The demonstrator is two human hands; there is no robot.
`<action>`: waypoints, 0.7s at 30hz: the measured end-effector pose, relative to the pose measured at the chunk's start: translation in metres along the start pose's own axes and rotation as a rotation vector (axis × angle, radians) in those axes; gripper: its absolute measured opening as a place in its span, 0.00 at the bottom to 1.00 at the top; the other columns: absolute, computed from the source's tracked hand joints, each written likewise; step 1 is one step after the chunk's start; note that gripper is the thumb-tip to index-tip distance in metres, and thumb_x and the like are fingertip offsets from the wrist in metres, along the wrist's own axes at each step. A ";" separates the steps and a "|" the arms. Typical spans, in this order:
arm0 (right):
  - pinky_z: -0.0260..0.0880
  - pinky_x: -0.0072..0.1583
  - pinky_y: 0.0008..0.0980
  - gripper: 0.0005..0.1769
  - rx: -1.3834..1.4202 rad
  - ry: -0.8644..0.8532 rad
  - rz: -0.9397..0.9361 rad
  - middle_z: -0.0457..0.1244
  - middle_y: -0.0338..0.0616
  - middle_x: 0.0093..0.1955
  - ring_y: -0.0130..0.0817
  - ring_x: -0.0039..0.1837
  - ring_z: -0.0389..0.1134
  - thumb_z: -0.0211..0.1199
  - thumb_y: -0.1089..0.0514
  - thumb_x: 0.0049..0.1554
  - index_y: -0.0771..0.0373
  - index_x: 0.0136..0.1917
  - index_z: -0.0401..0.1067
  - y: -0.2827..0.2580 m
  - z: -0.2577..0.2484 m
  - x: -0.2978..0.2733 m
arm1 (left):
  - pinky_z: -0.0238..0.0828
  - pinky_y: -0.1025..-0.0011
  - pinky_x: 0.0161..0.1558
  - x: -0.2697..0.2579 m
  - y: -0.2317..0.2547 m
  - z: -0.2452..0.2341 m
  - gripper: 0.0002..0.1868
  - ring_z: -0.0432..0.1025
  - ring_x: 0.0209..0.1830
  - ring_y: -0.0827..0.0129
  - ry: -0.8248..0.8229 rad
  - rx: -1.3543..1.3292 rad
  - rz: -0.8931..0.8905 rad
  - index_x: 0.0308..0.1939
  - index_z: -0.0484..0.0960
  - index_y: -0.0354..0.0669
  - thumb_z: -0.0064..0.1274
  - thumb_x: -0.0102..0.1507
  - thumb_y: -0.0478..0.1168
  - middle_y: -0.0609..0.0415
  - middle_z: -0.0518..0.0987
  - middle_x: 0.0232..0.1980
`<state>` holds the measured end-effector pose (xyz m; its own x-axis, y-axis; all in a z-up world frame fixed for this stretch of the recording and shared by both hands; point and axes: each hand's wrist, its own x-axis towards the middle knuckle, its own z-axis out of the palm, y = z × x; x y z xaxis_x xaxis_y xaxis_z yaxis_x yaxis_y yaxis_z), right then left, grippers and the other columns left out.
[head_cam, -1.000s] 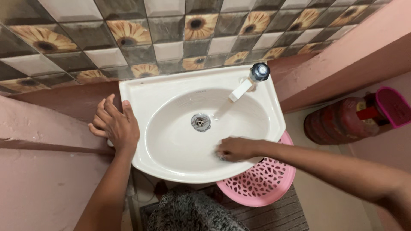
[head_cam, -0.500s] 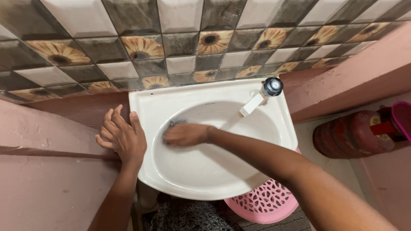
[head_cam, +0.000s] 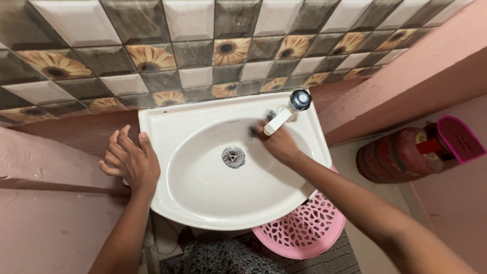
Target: The person scrubs a white bathroom sink with a steel wool pad under running water. They clean the basin, the drain area, and the faucet, then rinse the pad and continue scrubbing the sink surface.
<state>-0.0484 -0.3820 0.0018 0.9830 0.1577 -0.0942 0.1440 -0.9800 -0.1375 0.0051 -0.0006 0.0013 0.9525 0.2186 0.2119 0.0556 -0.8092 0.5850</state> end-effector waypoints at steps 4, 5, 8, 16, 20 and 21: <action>0.65 0.59 0.46 0.11 -0.271 0.083 -0.148 0.63 0.45 0.54 0.45 0.59 0.64 0.57 0.62 0.51 0.61 0.45 0.79 0.032 -0.043 -0.090 | 0.21 0.34 0.71 0.000 0.000 0.001 0.29 0.44 0.76 0.45 -0.006 0.010 0.002 0.74 0.61 0.48 0.30 0.76 0.61 0.43 0.55 0.75; 0.67 0.59 0.42 0.09 -0.230 -0.060 -0.043 0.64 0.43 0.53 0.42 0.58 0.64 0.59 0.62 0.52 0.58 0.42 0.79 0.030 -0.049 -0.102 | 0.21 0.34 0.71 0.000 -0.001 0.000 0.29 0.45 0.76 0.45 -0.007 0.019 -0.002 0.74 0.61 0.49 0.29 0.76 0.61 0.43 0.55 0.75; 0.70 0.59 0.37 0.06 0.124 -0.475 0.136 0.67 0.40 0.52 0.35 0.56 0.67 0.69 0.63 0.49 0.55 0.42 0.82 0.000 -0.054 -0.110 | 0.21 0.34 0.71 0.001 -0.002 0.001 0.30 0.45 0.76 0.44 -0.014 0.018 -0.012 0.74 0.61 0.50 0.28 0.75 0.61 0.44 0.55 0.75; 0.71 0.65 0.37 0.09 0.832 -0.503 -0.194 0.63 0.44 0.58 0.37 0.62 0.65 0.64 0.64 0.56 0.60 0.52 0.74 -0.178 0.030 -0.019 | 0.22 0.36 0.71 0.002 -0.001 0.003 0.30 0.46 0.76 0.47 -0.012 0.044 -0.038 0.74 0.62 0.51 0.28 0.75 0.62 0.46 0.57 0.75; 0.71 0.61 0.37 0.12 0.452 -0.102 -0.284 0.63 0.50 0.57 0.42 0.59 0.66 0.60 0.71 0.52 0.67 0.51 0.73 -0.173 0.105 0.047 | 0.23 0.36 0.71 0.004 -0.002 0.005 0.31 0.46 0.76 0.49 -0.024 0.050 -0.060 0.74 0.61 0.51 0.28 0.74 0.62 0.47 0.57 0.75; 0.69 0.63 0.38 0.12 0.318 0.037 -0.354 0.63 0.50 0.59 0.44 0.60 0.64 0.63 0.68 0.55 0.65 0.54 0.75 -0.157 0.123 0.059 | 0.23 0.37 0.71 0.004 -0.002 0.006 0.30 0.46 0.76 0.49 -0.027 0.052 -0.061 0.74 0.62 0.51 0.29 0.75 0.62 0.47 0.57 0.75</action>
<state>-0.0272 -0.2043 -0.1032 0.8839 0.4652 0.0476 0.4347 -0.7799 -0.4503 0.0103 -0.0017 -0.0035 0.9545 0.2546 0.1552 0.1292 -0.8222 0.5543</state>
